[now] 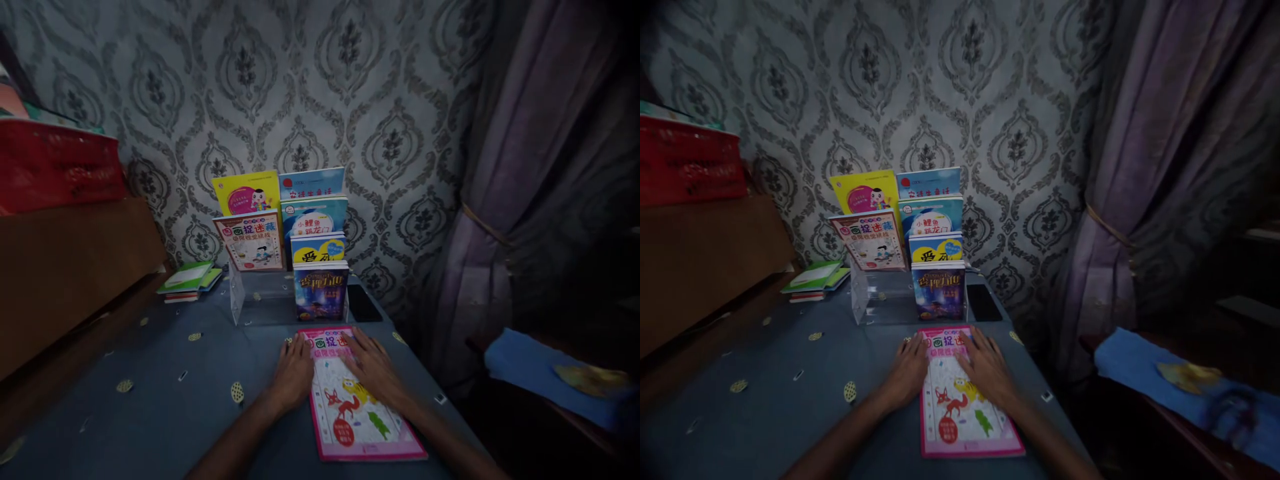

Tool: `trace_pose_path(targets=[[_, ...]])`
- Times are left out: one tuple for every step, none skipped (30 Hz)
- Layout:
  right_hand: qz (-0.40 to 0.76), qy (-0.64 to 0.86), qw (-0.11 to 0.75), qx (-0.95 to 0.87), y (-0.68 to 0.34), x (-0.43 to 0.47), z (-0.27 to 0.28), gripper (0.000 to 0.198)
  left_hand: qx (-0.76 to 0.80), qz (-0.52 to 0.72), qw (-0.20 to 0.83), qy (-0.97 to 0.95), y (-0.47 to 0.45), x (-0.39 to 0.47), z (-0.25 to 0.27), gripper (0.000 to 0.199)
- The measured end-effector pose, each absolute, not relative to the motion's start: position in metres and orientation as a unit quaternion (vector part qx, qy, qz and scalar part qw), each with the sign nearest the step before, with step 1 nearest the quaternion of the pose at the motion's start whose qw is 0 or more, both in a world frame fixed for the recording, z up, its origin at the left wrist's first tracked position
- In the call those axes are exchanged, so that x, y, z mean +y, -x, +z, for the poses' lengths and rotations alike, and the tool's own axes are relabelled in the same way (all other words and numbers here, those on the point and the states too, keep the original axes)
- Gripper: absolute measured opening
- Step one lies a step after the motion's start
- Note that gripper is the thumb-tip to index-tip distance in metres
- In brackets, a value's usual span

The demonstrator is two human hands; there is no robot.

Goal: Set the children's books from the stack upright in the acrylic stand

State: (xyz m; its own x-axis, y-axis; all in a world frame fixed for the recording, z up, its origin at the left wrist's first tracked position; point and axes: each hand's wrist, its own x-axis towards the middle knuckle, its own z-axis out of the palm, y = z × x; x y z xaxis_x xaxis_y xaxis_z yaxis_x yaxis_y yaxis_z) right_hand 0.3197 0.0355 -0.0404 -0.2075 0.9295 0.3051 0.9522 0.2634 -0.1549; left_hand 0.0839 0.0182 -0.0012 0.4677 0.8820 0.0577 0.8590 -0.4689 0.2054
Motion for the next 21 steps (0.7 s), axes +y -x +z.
trace_pose_path(targets=[[-0.035,0.603,0.173,-0.778,-0.322,0.028,-0.043,0.056,0.51,0.079,0.071,-0.853,-0.084,0.018,-0.002,0.059],[-0.037,0.6,0.178,-0.779,-0.323,0.02,-0.047,0.056,0.512,0.08,0.07,-0.852,-0.084,0.018,-0.003,0.059],[-0.039,0.596,0.181,-0.781,-0.325,0.012,-0.05,0.057,0.514,0.082,0.069,-0.851,-0.083,0.018,-0.004,0.058],[-0.04,0.594,0.181,-0.783,-0.327,0.004,-0.053,0.058,0.513,0.084,0.069,-0.851,-0.083,0.018,-0.005,0.058],[-0.04,0.593,0.181,-0.783,-0.328,-0.005,-0.056,0.059,0.513,0.087,0.068,-0.851,-0.083,0.018,-0.006,0.058],[-0.039,0.592,0.179,-0.785,-0.329,-0.013,-0.058,0.059,0.511,0.09,0.067,-0.852,-0.082,0.019,-0.006,0.058],[-0.037,0.59,0.177,-0.787,-0.329,-0.021,-0.058,0.06,0.51,0.094,0.067,-0.853,-0.082,0.019,-0.007,0.057],[-0.035,0.589,0.175,-0.788,-0.329,-0.028,-0.058,0.06,0.509,0.097,0.068,-0.853,-0.082,0.019,-0.006,0.056],[-0.031,0.587,0.174,-0.79,-0.328,-0.035,-0.056,0.06,0.508,0.099,0.07,-0.852,-0.081,0.019,-0.006,0.055],[-0.025,0.585,0.172,-0.792,-0.327,-0.041,-0.054,0.059,0.511,0.101,0.072,-0.85,-0.081,0.019,-0.006,0.054],[-0.019,0.586,0.17,-0.792,-0.326,-0.046,-0.051,0.06,0.513,0.104,0.075,-0.849,-0.081,0.02,-0.007,0.053],[-0.012,0.585,0.166,-0.794,-0.325,-0.05,-0.047,0.06,0.512,0.109,0.075,-0.849,-0.08,0.02,-0.007,0.053],[-0.005,0.586,0.168,-0.793,-0.324,-0.052,-0.044,0.06,0.512,0.118,0.076,-0.847,-0.08,0.02,-0.009,0.052],[0.002,0.587,0.171,-0.792,-0.323,-0.054,-0.041,0.059,0.512,0.13,0.08,-0.845,-0.08,0.021,-0.01,0.052],[0.009,0.585,0.172,-0.792,-0.322,-0.055,-0.039,0.059,0.515,0.138,0.082,-0.842,-0.079,0.021,-0.012,0.051],[0.016,0.585,0.173,-0.792,-0.322,-0.056,-0.037,0.059,0.521,0.144,0.084,-0.837,-0.079,0.021,-0.014,0.051],[0.022,0.585,0.172,-0.792,-0.321,-0.056,-0.036,0.059,0.527,0.147,0.086,-0.832,-0.079,0.021,-0.016,0.051],[0.027,0.585,0.172,-0.792,-0.321,-0.056,-0.036,0.06,0.534,0.149,0.088,-0.828,-0.079,0.02,-0.018,0.051],[0.031,0.586,0.174,-0.791,-0.32,-0.056,-0.036,0.06,0.539,0.152,0.093,-0.824,-0.079,0.02,-0.019,0.051],[0.035,0.587,0.177,-0.789,-0.32,-0.056,-0.037,0.06,0.54,0.159,0.101,-0.82,-0.078,0.02,-0.02,0.051],[0.037,0.587,0.182,-0.788,-0.32,-0.056,-0.037,0.06,0.539,0.173,0.112,-0.817,-0.078,0.02,-0.021,0.05]])
